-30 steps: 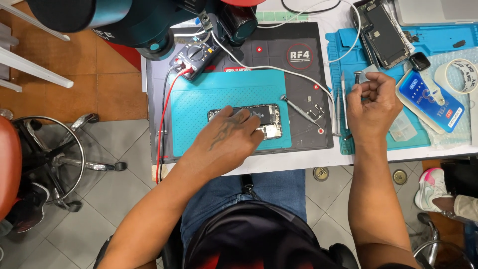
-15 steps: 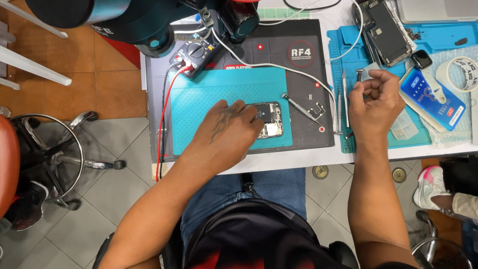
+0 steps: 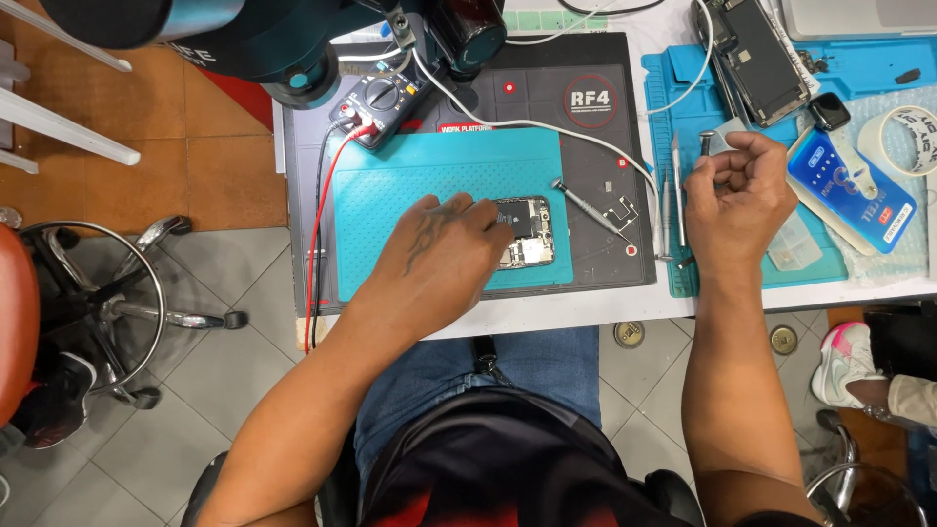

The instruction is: Testing a mobile phone motherboard using a multimeter and referencing data on a laptop.

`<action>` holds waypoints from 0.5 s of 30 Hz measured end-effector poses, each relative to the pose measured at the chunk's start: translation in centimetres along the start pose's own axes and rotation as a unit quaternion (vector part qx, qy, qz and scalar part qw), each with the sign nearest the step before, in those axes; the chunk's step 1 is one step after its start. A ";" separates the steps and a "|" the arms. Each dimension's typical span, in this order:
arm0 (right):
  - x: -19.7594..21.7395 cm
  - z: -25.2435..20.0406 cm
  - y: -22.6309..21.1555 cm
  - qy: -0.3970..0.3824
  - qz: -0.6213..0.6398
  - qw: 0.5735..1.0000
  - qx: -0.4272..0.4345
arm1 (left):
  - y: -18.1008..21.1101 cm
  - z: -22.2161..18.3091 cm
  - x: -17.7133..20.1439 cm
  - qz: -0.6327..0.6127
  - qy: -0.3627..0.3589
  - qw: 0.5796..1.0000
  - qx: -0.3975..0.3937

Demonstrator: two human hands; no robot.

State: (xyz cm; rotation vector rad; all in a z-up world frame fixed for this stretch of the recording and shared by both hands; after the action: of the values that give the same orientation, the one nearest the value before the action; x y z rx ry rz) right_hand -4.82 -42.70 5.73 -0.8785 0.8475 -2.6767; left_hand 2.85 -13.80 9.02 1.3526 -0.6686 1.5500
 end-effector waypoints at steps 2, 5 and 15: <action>0.1 0.0 0.0 0.001 -0.003 1.000 0.000 | 0.1 0.0 -0.2 -0.008 -0.004 1.000 0.002; 0.0 -0.1 0.1 -0.003 0.012 1.000 -0.010 | 0.5 0.0 -0.3 0.004 0.009 1.000 -0.017; 0.1 0.0 0.2 0.000 0.015 1.000 -0.010 | 0.6 -1.0 0.3 -0.016 0.114 0.992 -0.056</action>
State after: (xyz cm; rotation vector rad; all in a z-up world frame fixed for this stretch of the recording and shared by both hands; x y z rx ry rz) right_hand -4.89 -42.85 5.62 -0.8617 0.8834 -2.6466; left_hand 1.91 -13.11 9.13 1.0778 -0.5796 1.5868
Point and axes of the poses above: each hand's wrist, its own z-axis towards the middle knuckle, its own x-axis out of the back of the hand, y = z × x, the point moved 8 cm from there along z, towards the middle knuckle, and after that the axes turned 7 degrees about y, right-handed, at the moved point
